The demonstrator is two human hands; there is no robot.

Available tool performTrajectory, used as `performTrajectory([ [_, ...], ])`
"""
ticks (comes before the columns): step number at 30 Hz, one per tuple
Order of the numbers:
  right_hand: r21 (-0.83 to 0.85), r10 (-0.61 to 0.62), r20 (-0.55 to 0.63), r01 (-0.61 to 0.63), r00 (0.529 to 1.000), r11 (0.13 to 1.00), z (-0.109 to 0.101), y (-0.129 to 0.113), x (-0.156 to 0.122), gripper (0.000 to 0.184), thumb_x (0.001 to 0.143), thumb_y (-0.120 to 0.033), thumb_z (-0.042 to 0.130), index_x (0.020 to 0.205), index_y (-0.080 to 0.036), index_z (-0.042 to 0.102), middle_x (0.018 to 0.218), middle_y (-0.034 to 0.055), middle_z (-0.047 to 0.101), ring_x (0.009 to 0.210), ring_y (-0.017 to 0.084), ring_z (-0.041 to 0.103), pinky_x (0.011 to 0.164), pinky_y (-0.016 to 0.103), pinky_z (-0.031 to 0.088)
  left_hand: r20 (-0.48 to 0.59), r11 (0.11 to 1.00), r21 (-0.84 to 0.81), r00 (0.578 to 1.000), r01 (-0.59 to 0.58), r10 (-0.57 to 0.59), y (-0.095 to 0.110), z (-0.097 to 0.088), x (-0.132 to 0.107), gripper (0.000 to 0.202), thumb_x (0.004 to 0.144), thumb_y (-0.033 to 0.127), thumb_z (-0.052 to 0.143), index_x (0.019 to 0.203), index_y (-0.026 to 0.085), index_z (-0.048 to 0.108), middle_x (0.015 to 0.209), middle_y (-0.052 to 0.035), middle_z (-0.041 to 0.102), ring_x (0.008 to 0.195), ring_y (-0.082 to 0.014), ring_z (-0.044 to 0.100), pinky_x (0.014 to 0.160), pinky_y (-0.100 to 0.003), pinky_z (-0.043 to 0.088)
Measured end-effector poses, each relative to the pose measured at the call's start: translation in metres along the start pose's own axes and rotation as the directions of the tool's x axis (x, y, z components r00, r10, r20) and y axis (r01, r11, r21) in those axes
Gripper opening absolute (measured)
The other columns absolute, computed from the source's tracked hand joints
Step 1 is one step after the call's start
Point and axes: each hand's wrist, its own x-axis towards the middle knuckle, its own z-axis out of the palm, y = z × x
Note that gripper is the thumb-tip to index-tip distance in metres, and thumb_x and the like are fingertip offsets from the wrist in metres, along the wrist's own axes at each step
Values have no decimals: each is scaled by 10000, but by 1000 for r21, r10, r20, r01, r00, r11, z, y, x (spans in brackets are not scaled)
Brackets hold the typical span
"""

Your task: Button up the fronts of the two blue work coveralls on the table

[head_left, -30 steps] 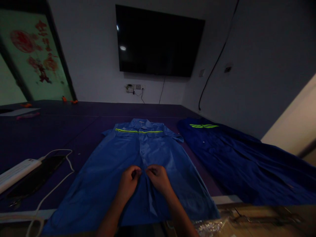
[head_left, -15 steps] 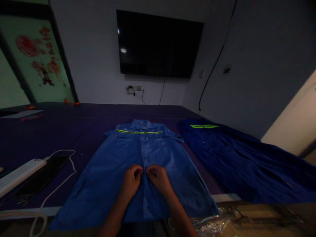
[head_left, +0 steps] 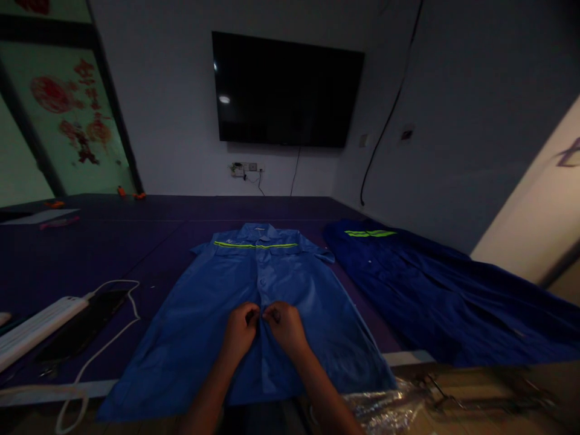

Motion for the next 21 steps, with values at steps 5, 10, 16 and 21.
performTrajectory([
  [5, -65, 25, 34, -23, 999, 998, 0, 3, -2, 82, 705, -217, 561, 688, -189, 636, 684, 17, 648, 604, 137, 570, 557, 216, 367, 9, 999, 21, 999, 47, -47, 0, 0, -1, 186, 725, 176, 455, 762, 155, 636, 779, -61, 667, 727, -163, 606, 693, -275, 457],
  [10, -79, 16, 47, -13, 999, 997, -1, 1, -2, 101, 714, -185, 537, 687, -182, 634, 711, 23, 651, 637, 134, 578, 581, 210, 373, -33, 997, -52, 998, 56, -58, 2, 1, 0, 218, 752, 301, 478, 832, 156, 620, 806, -60, 673, 736, -168, 621, 690, -279, 472],
  [16, -69, 2, 71, 3, 997, 998, -2, -2, -3, 118, 719, -159, 520, 705, -170, 637, 744, 29, 655, 683, 133, 586, 625, 202, 386, -82, 994, -30, 991, 106, -108, -2, 4, 1, 180, 711, 265, 510, 808, 151, 610, 728, -47, 661, 691, -160, 622, 661, -263, 477],
  [21, -84, -9, 71, 15, 997, 996, -2, -1, -4, 114, 716, -160, 526, 728, -176, 638, 754, 26, 653, 713, 143, 589, 642, 210, 384, -95, 993, -12, 988, 117, -118, -1, 4, 1, 155, 693, 227, 518, 787, 156, 618, 697, -35, 657, 656, -150, 619, 634, -246, 471],
])
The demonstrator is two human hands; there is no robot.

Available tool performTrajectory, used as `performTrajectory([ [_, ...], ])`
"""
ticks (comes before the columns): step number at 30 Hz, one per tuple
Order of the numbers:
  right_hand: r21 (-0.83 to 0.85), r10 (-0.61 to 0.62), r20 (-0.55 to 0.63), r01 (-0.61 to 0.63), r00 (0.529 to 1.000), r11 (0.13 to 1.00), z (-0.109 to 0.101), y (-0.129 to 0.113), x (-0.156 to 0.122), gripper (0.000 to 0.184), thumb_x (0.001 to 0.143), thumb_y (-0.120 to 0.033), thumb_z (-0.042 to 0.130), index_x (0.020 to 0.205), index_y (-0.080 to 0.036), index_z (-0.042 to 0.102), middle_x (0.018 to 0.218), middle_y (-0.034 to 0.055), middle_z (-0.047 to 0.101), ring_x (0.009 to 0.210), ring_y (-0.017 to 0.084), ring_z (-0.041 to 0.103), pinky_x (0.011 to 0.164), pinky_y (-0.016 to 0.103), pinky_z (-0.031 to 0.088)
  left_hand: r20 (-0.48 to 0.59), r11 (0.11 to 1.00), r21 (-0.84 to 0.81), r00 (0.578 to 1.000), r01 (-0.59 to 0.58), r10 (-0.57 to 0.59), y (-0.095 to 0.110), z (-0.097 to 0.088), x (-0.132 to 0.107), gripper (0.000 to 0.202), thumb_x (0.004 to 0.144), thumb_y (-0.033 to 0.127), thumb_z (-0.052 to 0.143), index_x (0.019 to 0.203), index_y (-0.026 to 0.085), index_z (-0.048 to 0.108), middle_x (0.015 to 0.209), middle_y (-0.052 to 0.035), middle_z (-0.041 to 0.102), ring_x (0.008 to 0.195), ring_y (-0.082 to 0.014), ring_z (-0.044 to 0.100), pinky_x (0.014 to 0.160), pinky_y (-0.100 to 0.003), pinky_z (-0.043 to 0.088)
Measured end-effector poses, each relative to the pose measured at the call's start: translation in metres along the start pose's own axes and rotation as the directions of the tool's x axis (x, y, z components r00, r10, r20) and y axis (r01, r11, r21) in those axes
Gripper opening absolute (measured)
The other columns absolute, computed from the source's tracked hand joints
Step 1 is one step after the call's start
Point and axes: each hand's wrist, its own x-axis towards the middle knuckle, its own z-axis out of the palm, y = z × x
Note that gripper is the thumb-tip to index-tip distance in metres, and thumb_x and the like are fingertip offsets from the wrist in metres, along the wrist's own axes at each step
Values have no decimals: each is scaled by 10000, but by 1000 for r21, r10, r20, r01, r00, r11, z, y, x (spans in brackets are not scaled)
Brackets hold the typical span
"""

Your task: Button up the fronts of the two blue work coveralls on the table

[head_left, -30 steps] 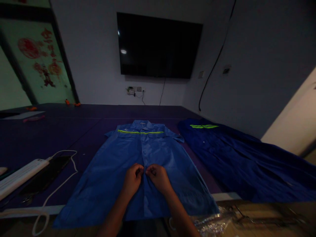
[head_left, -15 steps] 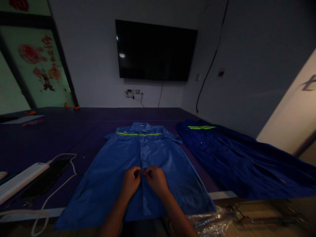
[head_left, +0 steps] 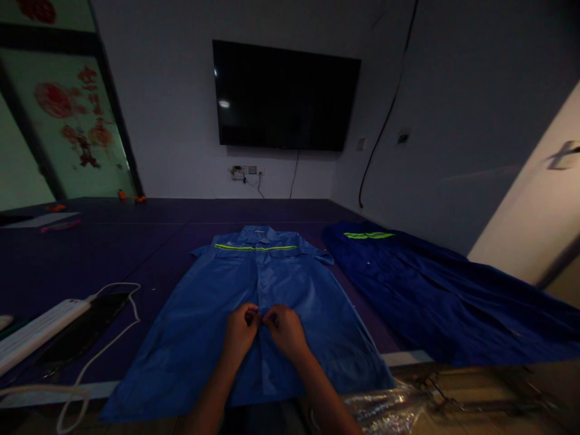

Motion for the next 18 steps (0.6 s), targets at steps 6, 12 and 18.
performTrajectory([
  [6, -6, 32, 13, -32, 999, 999, 1, 1, 1, 123, 717, -138, 515, 727, -178, 631, 770, 25, 658, 721, 142, 594, 660, 207, 385, 4, 1000, 24, 1000, -8, 8, 2, 0, 1, 123, 697, 175, 516, 767, 158, 615, 706, -29, 658, 668, -143, 618, 649, -240, 466],
  [12, -50, 18, 21, -17, 1000, 999, 3, 5, 2, 156, 731, -112, 482, 757, -177, 621, 794, 33, 655, 743, 140, 592, 669, 202, 375, 20, 999, 43, 1000, 1, -2, -2, 3, 2, 126, 687, 132, 517, 771, 149, 609, 675, -22, 642, 631, -128, 602, 609, -219, 445],
  [18, 31, -41, -33, 42, 999, 999, 3, 9, 3, 159, 728, -108, 464, 724, -167, 612, 740, 32, 647, 725, 132, 584, 662, 194, 379, 29, 998, 60, 1000, -3, 2, -5, 4, 4, 129, 665, 117, 514, 754, 154, 600, 614, -1, 599, 611, -123, 578, 587, -214, 428],
])
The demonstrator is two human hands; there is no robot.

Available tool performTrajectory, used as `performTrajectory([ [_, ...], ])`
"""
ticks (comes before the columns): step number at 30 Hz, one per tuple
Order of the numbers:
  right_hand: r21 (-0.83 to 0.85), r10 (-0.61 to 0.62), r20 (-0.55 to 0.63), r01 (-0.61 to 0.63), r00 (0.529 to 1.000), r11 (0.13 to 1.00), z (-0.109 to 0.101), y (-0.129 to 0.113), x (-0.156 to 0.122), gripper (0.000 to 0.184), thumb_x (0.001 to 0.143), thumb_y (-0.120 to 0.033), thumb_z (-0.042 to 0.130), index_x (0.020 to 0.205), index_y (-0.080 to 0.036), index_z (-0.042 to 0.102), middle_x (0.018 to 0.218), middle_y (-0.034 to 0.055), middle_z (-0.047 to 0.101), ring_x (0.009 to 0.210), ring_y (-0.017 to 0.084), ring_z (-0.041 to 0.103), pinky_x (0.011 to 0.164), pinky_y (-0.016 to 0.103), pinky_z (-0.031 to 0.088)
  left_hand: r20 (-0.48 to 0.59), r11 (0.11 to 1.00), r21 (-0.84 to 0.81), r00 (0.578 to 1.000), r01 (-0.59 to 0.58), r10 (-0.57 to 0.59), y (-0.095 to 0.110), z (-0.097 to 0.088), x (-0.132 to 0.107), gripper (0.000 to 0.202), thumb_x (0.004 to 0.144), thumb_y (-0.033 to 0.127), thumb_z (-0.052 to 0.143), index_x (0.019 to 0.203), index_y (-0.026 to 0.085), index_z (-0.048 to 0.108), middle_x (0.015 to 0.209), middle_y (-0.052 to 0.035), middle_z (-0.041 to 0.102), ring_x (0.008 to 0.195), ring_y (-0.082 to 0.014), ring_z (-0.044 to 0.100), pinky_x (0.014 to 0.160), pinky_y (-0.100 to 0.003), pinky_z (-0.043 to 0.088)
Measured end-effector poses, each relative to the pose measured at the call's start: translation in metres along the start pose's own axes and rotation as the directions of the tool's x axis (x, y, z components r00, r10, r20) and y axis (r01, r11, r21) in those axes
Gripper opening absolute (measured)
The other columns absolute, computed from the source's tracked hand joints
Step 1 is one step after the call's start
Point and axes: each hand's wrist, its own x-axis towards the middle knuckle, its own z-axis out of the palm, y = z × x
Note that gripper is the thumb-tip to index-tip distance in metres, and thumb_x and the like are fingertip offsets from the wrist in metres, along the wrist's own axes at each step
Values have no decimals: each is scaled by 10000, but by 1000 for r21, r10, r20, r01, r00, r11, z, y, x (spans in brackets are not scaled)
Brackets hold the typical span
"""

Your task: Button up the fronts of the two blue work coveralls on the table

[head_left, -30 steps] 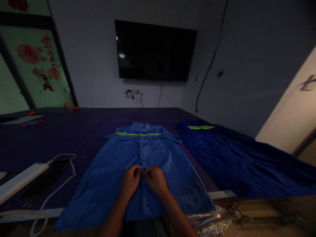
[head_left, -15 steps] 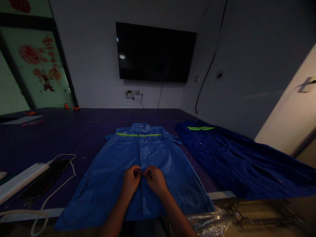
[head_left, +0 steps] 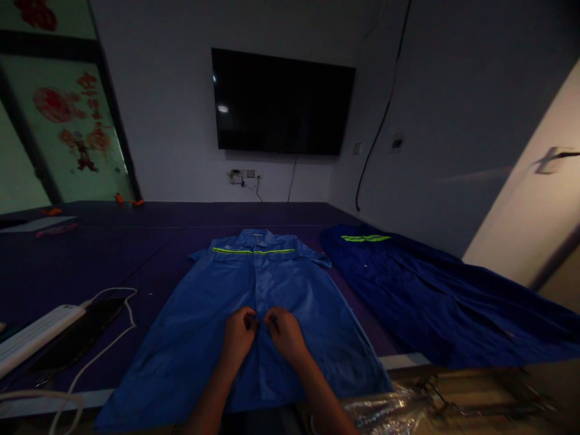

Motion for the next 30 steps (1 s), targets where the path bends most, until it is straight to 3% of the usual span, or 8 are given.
performTrajectory([
  [10, 75, 42, -19, -41, 999, 996, 1, 0, 0, 141, 619, -106, 489, 624, -143, 625, 563, 3, 602, 506, 96, 524, 480, 164, 341, -25, 999, -27, 999, 20, -21, -5, -1, 0, 114, 619, 162, 546, 722, 154, 595, 608, 10, 576, 580, -118, 546, 583, -221, 420],
  [24, -25, 135, 7, -135, 991, 990, -1, -4, 3, 111, 564, -123, 503, 557, -147, 612, 561, 15, 630, 569, 128, 574, 505, 174, 353, 32, 1000, -20, 999, 13, -12, -1, -5, 0, 117, 624, 126, 496, 623, 160, 608, 600, -8, 617, 609, -131, 574, 593, -222, 423],
  [30, -93, 119, 29, -116, 992, 989, 0, -3, 3, 123, 577, -121, 508, 600, -158, 624, 606, 23, 644, 591, 130, 578, 525, 180, 358, 23, 1000, -3, 1000, 5, -5, -1, -4, 0, 107, 634, 130, 508, 569, 164, 585, 605, -17, 627, 622, -141, 582, 595, -225, 423],
])
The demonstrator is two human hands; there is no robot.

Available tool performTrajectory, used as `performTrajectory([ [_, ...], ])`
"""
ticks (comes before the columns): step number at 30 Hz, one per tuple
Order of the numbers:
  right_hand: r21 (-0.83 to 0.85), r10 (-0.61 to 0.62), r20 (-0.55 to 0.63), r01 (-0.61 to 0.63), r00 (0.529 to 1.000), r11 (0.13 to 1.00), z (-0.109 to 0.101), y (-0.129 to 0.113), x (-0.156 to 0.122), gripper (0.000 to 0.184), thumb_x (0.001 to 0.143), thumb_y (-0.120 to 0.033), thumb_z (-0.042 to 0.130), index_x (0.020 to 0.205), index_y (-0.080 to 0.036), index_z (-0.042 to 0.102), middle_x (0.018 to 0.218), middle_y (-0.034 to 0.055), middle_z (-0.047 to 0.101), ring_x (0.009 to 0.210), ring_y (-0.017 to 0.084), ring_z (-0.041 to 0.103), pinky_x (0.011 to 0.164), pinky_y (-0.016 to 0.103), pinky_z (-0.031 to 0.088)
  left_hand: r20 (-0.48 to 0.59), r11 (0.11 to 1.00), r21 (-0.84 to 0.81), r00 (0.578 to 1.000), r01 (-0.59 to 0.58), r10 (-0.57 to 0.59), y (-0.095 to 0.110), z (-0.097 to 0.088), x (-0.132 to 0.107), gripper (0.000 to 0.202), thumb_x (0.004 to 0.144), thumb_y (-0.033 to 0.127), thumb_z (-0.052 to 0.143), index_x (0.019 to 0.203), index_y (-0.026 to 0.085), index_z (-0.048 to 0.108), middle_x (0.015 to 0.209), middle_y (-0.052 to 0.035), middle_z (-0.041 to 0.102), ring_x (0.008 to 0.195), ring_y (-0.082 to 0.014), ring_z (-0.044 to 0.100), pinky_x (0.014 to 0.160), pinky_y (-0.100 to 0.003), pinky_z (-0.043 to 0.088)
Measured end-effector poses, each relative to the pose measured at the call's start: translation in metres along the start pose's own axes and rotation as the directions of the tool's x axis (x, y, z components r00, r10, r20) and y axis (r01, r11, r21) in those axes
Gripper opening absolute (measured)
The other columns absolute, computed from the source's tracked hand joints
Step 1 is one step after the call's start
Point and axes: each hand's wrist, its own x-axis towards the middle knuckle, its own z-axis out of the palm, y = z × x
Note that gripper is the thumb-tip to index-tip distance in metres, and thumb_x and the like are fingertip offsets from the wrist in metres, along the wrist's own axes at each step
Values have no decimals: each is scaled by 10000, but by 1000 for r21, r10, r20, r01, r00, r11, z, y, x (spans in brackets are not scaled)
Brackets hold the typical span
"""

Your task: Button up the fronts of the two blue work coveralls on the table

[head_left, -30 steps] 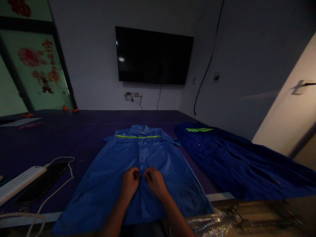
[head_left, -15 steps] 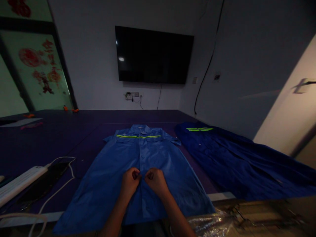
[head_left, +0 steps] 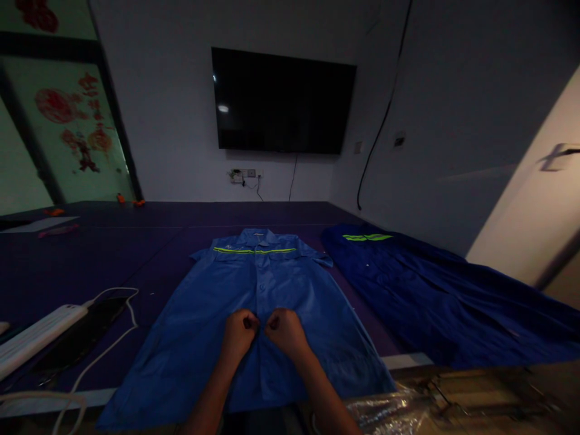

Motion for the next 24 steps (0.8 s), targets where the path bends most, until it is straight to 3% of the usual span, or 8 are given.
performTrajectory([
  [11, -53, -17, 11, 18, 1000, 998, -1, -2, -2, 145, 757, -257, 515, 755, -180, 638, 664, 19, 649, 603, 121, 574, 543, 195, 322, 7, 999, -8, 999, -45, 45, 6, -1, -5, 108, 668, 171, 493, 610, 159, 584, 602, -7, 607, 576, -118, 550, 569, -212, 400],
  [24, -95, 105, 31, -101, 994, 990, -4, -6, 8, 163, 751, -296, 526, 756, -208, 664, 763, 26, 685, 730, 160, 619, 528, 207, 321, 31, 1000, -21, 999, 14, -14, 8, -1, -5, 45, 601, 168, 579, 642, 157, 594, 579, 12, 581, 560, -110, 532, 539, -195, 385],
])
